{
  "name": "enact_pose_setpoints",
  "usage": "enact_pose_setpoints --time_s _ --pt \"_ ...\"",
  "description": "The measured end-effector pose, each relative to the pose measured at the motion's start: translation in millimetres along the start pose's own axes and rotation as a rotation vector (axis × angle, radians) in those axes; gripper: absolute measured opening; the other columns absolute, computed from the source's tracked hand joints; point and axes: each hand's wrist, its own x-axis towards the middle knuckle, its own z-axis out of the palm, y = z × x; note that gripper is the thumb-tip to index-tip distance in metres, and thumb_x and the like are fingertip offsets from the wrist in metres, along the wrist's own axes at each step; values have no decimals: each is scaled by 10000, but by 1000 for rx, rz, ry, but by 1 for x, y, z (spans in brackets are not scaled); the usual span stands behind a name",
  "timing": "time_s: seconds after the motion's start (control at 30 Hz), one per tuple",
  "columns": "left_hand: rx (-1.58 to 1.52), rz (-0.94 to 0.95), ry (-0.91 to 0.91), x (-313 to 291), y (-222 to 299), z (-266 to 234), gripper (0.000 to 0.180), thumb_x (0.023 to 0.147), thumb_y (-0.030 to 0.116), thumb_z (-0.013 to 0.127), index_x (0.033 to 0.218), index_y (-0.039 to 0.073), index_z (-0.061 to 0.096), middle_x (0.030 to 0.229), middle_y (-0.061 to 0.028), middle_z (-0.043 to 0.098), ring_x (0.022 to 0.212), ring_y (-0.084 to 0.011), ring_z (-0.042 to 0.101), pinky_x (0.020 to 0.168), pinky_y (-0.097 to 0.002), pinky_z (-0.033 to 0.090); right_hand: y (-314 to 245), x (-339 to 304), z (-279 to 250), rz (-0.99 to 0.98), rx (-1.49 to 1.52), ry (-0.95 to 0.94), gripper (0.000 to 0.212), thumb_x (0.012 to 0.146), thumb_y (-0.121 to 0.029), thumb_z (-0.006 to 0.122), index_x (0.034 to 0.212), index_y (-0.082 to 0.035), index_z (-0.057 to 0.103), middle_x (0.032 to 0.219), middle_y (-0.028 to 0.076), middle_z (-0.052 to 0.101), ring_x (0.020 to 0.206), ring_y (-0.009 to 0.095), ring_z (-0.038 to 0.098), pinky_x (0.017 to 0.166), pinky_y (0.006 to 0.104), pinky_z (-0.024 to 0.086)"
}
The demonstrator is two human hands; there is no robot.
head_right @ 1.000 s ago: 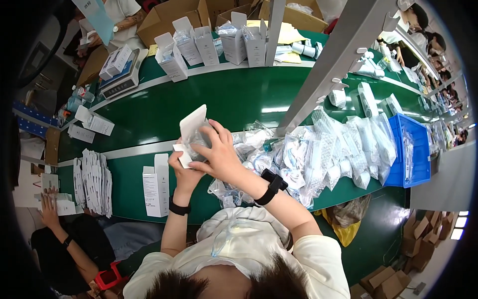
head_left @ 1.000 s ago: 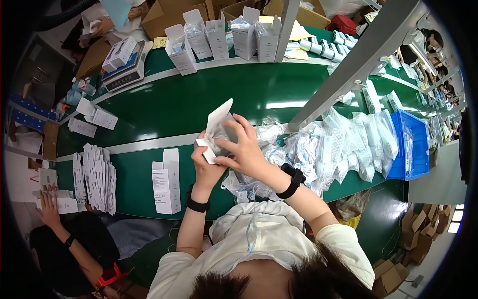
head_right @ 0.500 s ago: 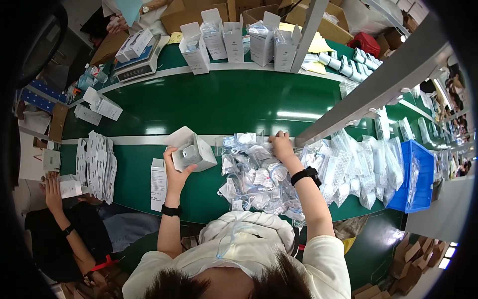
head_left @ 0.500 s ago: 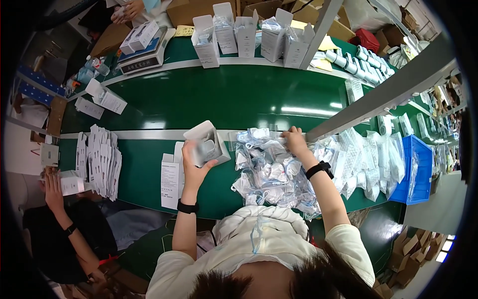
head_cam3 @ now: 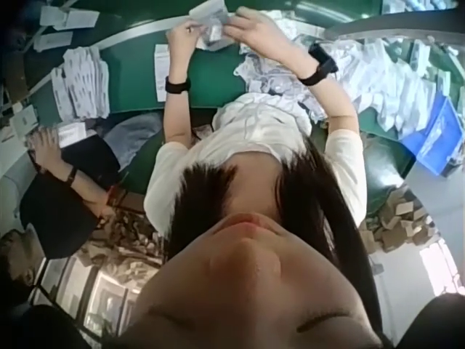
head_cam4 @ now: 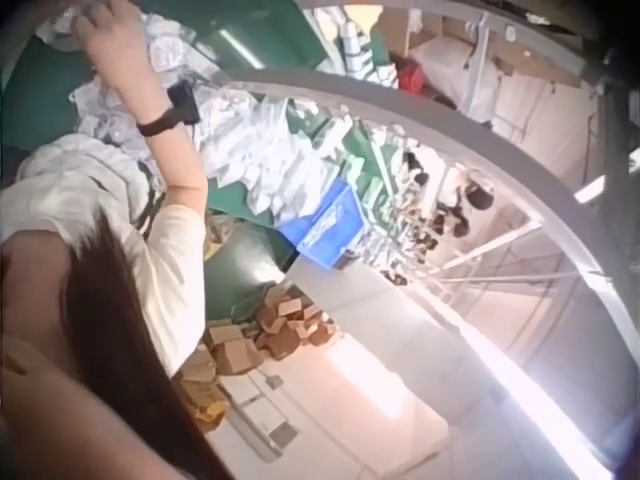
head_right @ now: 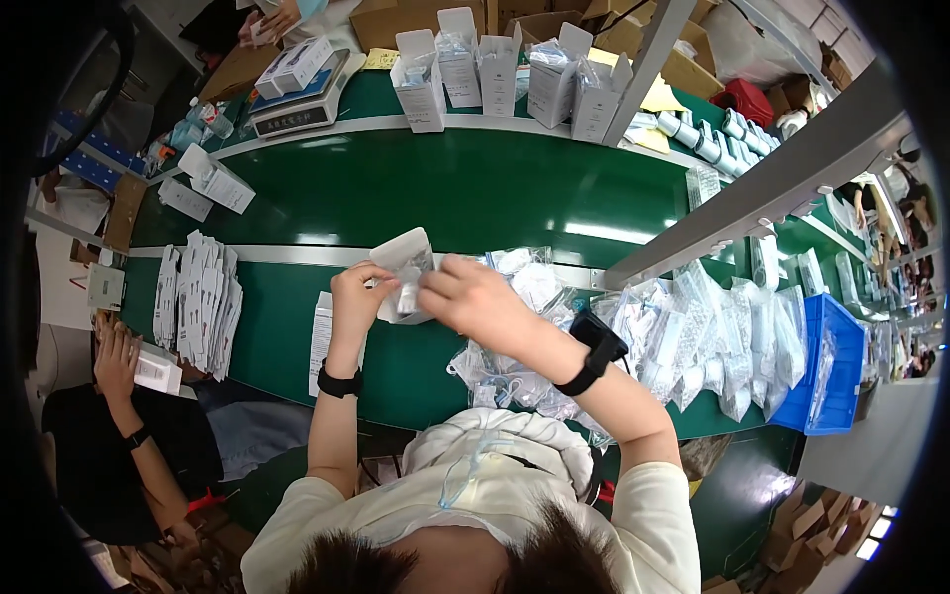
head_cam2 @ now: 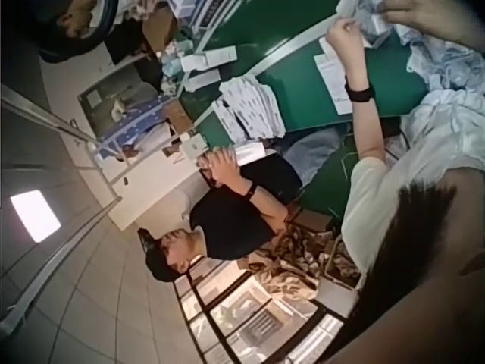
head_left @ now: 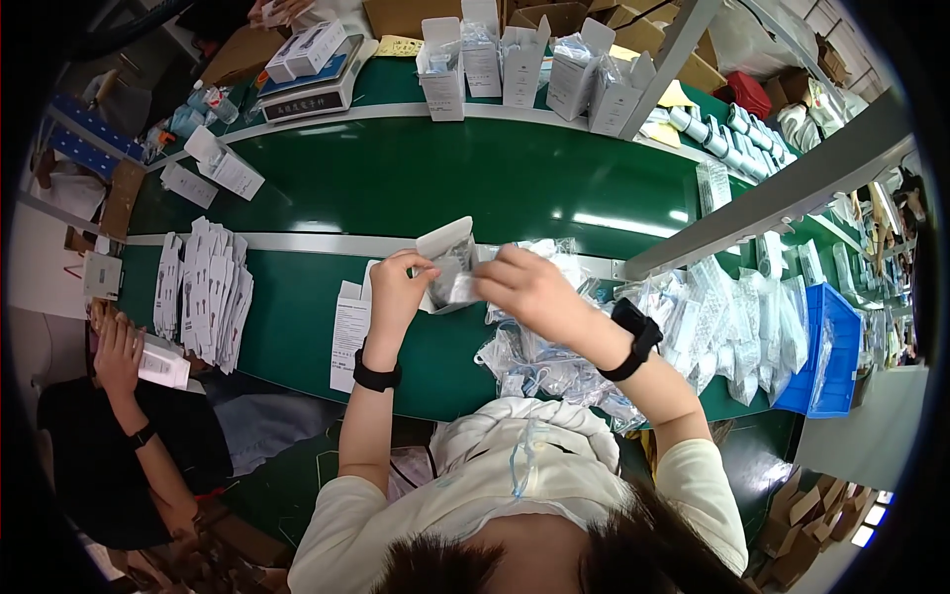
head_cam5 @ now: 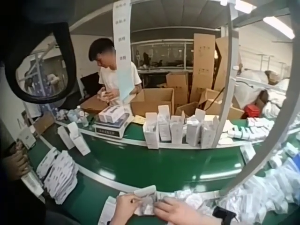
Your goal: The person packages thermometers by placing each device and a small bag into a box before setting it aside. They repeat this process multiple times, occasionally retrieving small bags from a blue bin to include in the boxes.
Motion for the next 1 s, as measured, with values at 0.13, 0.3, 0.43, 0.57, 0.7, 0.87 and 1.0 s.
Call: enact_pose_setpoints --time_s 0.13,0.3,0.43,0.57,0.7,0.87,1.0 --pt "-14 -45 -16 3 4 -1 91 636 -4 662 705 -34 610 697 -133 611 639 -275 600 599 -299 457 6 8 67 -78 -131 -144 90 670 -121 559 691 -42 596 915 44 540 860 222 503 744 334 442" --pt "83 -85 156 4 -15 1 79 659 -2 641 714 -44 603 708 -134 620 636 -263 603 608 -305 457 13 14 84 -163 -19 -205 139 695 -179 574 654 -52 612 930 54 531 884 227 494 892 392 383" --pt "78 -239 121 3 -16 0 92 656 -10 643 729 -43 598 725 -131 623 636 -254 593 621 -308 455 10 12 80 -247 -113 -71 266 712 -290 604 774 -31 618 980 53 538 922 225 497 998 481 266" --pt "-2 -170 224 2 -10 17 107 654 -18 648 749 -38 601 745 -136 622 638 -249 578 630 -294 450 0 -2 97 57 -221 -41 330 746 -315 591 918 -34 610 1032 56 544 962 233 493 1008 555 201" --pt "0 -124 196 4 -10 16 88 675 -18 650 746 -35 600 742 -123 625 658 -223 584 643 -284 448 -17 19 75 166 -333 -751 392 708 -251 639 1045 -62 569 1114 75 518 1024 226 483 1010 557 198" --pt "-143 -283 220 -1 -25 14 74 706 -1 650 751 -31 600 787 -103 620 744 -187 585 685 -286 446 27 -29 103 173 189 332 709 632 -156 726 1245 -39 390 1213 144 443 1142 264 425 1037 457 212" --pt "-479 -316 96 6 2 19 117 708 24 666 804 -10 607 982 -113 578 906 -192 556 759 -305 444 47 -27 112 539 780 367 944 581 -118 774 1337 -16 219 1248 163 408 1194 279 379 1039 367 230"
